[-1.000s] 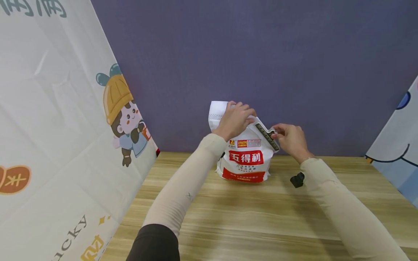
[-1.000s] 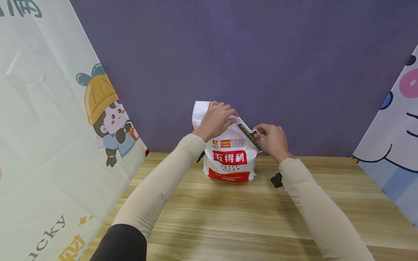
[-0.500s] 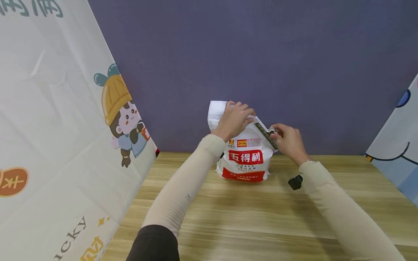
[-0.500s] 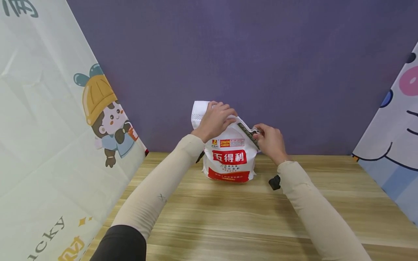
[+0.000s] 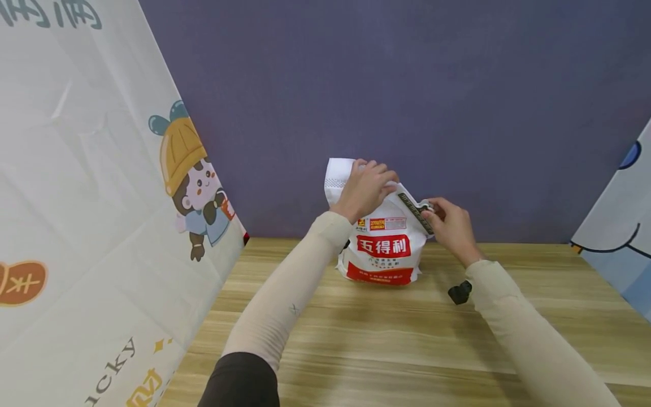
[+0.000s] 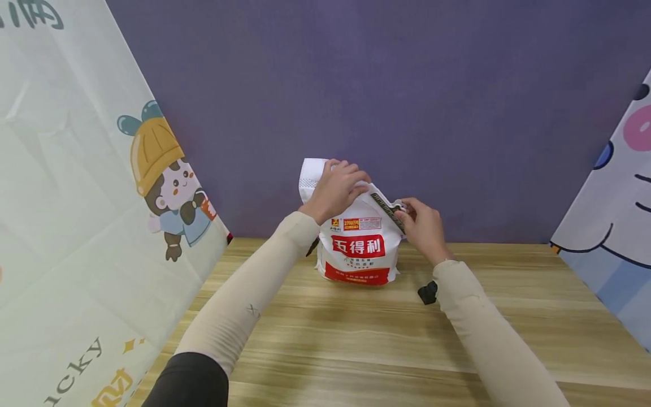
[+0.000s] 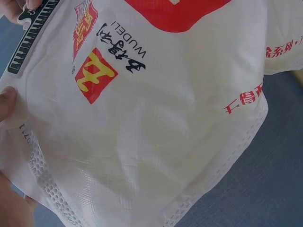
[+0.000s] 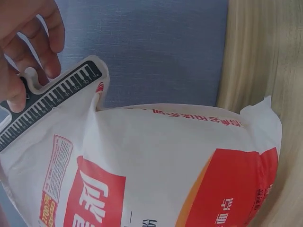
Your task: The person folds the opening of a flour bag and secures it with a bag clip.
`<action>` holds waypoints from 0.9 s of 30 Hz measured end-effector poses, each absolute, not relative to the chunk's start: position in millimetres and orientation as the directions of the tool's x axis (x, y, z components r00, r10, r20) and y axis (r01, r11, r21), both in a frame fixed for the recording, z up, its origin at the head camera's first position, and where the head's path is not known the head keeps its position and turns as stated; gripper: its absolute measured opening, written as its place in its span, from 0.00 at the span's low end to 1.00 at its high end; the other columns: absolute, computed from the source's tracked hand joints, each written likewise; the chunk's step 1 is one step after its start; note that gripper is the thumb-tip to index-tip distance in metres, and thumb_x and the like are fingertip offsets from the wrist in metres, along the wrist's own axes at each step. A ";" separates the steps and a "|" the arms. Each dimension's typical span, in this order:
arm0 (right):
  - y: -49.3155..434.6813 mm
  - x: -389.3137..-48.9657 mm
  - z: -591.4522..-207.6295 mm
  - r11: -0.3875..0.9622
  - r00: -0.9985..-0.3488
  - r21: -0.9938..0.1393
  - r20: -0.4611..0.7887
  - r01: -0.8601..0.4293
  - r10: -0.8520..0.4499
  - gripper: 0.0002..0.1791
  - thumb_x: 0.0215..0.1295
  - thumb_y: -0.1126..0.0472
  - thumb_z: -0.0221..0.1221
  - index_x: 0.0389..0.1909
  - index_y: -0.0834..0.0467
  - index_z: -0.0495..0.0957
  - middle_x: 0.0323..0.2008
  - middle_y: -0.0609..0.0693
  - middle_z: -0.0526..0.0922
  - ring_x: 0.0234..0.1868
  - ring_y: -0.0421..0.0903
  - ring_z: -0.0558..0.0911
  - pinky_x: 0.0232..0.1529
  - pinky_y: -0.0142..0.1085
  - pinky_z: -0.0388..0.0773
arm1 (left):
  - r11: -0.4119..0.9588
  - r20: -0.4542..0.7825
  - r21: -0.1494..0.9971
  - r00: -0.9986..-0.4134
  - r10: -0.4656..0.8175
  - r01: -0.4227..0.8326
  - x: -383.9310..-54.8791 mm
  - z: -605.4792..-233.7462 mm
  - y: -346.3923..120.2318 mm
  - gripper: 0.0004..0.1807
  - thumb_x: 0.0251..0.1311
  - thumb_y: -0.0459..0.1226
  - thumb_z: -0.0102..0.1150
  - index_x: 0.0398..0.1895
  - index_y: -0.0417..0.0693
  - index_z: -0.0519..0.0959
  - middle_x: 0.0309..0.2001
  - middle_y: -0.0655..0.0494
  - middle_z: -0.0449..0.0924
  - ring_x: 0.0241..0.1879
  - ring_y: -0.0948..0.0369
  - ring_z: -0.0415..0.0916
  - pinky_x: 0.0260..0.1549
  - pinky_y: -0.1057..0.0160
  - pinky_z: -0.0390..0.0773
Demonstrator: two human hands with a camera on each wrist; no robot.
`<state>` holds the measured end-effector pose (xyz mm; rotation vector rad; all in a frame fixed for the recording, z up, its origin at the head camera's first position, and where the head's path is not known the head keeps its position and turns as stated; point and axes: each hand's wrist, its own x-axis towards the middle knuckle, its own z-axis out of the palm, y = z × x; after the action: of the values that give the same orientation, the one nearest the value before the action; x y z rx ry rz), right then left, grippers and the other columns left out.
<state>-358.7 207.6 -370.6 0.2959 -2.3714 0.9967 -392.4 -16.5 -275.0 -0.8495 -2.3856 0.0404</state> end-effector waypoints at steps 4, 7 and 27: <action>209.4 -358.5 -373.8 0.686 -0.826 -0.610 0.563 -0.397 0.023 0.18 0.73 0.56 0.61 0.58 0.61 0.80 0.38 0.60 0.86 0.35 0.52 0.81 0.31 0.32 0.73 | 0.793 0.534 -0.205 -0.613 0.582 0.574 -392.0 -275.3 -15.1 0.12 0.75 0.52 0.53 0.53 0.68 0.83 0.51 0.68 0.84 0.54 0.64 0.76 0.70 0.54 0.62; 212.1 -356.2 -378.6 0.672 -0.832 -0.631 0.554 -0.388 0.040 0.19 0.74 0.54 0.61 0.58 0.61 0.80 0.39 0.60 0.86 0.35 0.51 0.80 0.30 0.29 0.73 | 0.789 0.537 -0.202 -0.608 0.585 0.580 -391.9 -275.6 -14.0 0.12 0.74 0.51 0.53 0.53 0.68 0.83 0.51 0.68 0.83 0.53 0.64 0.76 0.70 0.54 0.62; 213.9 -321.1 -418.4 0.452 -0.805 -0.828 0.498 -0.332 0.322 0.13 0.75 0.57 0.59 0.48 0.63 0.83 0.32 0.33 0.78 0.31 0.31 0.75 0.32 0.23 0.70 | 0.785 0.581 -0.185 -0.578 0.573 0.592 -369.2 -277.1 -8.3 0.10 0.74 0.48 0.56 0.53 0.68 0.82 0.51 0.68 0.84 0.55 0.63 0.76 0.74 0.50 0.58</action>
<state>-321.1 213.9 -418.4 0.0081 -2.0912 1.3814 -369.2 -8.3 -277.1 -0.8606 -2.3325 -0.0386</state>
